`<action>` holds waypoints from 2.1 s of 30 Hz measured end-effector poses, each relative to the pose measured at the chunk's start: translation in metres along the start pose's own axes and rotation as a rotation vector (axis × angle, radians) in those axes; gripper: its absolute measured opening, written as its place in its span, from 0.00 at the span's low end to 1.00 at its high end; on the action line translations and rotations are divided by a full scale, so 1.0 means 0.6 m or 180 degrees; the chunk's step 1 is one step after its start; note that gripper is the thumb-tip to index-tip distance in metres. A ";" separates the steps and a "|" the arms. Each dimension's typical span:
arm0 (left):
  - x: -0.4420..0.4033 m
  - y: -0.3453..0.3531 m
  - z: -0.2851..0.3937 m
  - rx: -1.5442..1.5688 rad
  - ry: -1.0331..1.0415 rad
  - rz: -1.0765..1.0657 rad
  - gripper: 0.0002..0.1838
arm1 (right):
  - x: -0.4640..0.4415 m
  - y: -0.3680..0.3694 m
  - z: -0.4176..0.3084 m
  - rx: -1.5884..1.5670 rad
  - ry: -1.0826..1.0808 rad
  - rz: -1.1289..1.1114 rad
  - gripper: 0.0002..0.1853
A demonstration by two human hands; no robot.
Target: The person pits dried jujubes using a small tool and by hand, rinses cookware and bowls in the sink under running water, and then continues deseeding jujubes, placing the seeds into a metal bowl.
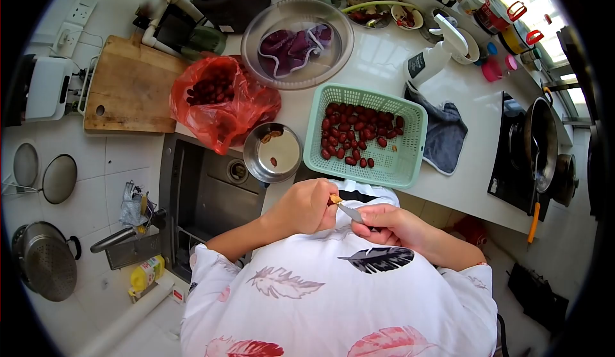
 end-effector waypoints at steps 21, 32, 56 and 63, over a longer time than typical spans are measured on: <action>-0.017 0.034 -0.005 0.2479 -0.1990 -0.1862 0.16 | 0.021 0.078 -0.173 0.3888 -0.3064 0.0697 0.13; -0.027 0.027 -0.005 0.1783 -0.1392 -0.1877 0.19 | 0.034 0.085 -0.157 0.3828 -0.2842 0.0879 0.14; -0.034 0.001 -0.012 -0.0572 -0.0415 -0.0108 0.06 | 0.030 0.074 -0.149 0.5125 -0.3700 0.1644 0.13; -0.035 -0.001 -0.009 -0.0532 -0.0373 0.0134 0.05 | 0.017 0.050 -0.141 0.4867 -0.3084 0.1431 0.12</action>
Point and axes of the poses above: each hand's wrist, its own x-axis away from the middle knuckle, its own y-axis out of the palm, z = x × y, the point moved 9 cm from there along -x, towards the middle knuckle, and after that the axes turned 7 degrees about -x, right-handed, at the moved point
